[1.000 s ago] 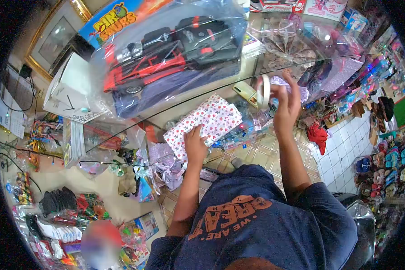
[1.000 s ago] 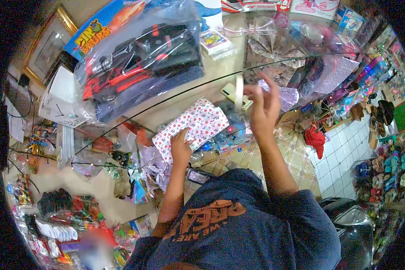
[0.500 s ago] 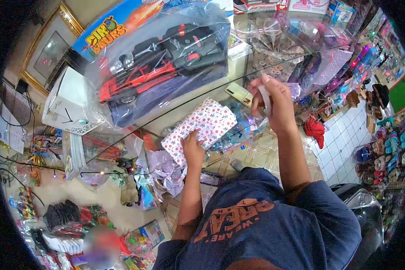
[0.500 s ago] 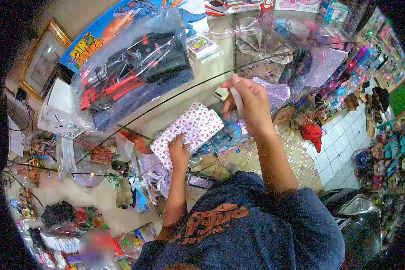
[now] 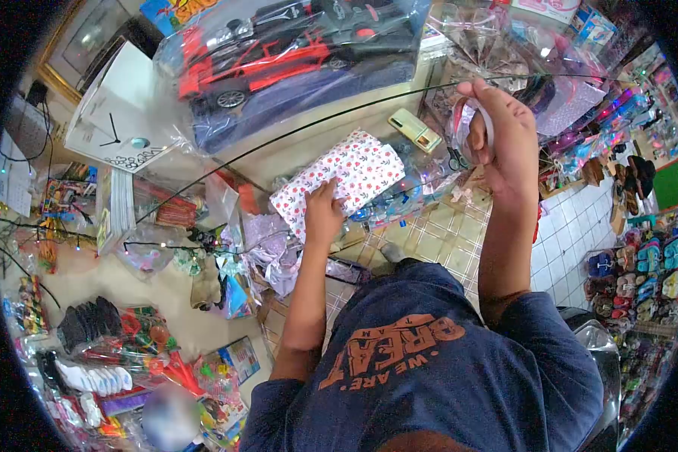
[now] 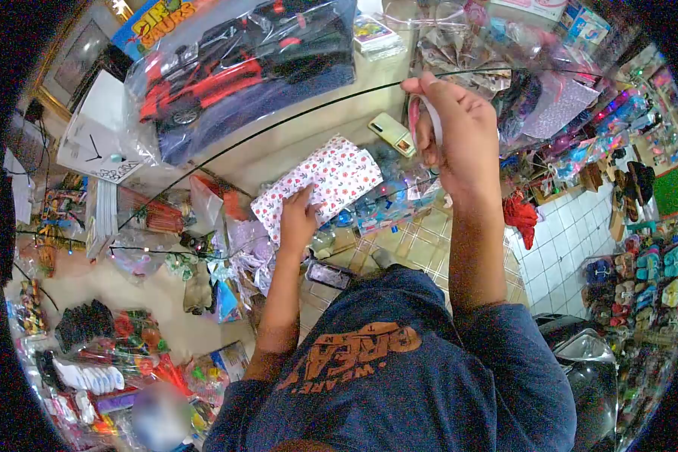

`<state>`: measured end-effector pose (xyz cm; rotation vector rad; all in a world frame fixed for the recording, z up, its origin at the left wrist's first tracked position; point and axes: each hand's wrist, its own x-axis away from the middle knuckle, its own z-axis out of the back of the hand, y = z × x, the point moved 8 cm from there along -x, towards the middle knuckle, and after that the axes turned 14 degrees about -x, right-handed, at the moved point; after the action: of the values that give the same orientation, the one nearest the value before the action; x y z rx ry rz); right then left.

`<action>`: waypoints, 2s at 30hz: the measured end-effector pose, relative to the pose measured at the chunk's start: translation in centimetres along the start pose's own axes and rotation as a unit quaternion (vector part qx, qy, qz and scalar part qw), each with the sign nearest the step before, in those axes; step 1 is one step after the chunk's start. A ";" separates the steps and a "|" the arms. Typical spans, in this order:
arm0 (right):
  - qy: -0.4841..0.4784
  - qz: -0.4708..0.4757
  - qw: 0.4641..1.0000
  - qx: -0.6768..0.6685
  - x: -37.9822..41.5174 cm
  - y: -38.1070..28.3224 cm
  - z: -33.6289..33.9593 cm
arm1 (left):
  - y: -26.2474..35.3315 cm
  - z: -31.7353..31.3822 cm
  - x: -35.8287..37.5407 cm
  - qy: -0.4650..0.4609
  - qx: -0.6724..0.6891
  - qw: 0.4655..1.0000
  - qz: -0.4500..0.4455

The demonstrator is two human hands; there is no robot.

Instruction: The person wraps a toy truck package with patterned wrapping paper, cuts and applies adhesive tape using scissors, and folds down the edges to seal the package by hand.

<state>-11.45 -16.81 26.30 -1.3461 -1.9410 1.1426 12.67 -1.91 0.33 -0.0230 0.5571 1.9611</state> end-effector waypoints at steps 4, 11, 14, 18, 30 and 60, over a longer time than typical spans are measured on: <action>-0.020 0.030 0.999 -0.039 -0.4 0.2 -0.1 | -0.5 0.4 -0.5 -0.027 0.029 0.999 0.001; -0.061 0.106 0.991 -0.060 -0.2 -1.9 -0.9 | 1.6 1.6 0.2 0.008 -0.054 0.997 -0.057; -0.102 0.083 0.989 -0.065 0.2 -2.7 -1.6 | 1.7 0.4 0.7 -0.011 -0.089 0.994 -0.055; -0.186 -0.023 0.982 -0.024 1.4 -1.0 -2.1 | 1.2 -0.3 0.3 -0.041 -0.092 0.994 -0.044; -0.066 -0.208 0.963 0.156 0.0 19.9 7.0 | 1.4 0.8 1.1 0.026 -0.055 0.997 -0.049; -0.328 0.091 0.863 0.373 2.0 29.9 0.9 | 1.4 3.8 -1.2 0.029 0.004 1.000 0.002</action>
<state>1.86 -10.64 0.19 -0.7537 -1.4462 2.3668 12.87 -1.94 4.58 -0.0748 0.6025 1.9670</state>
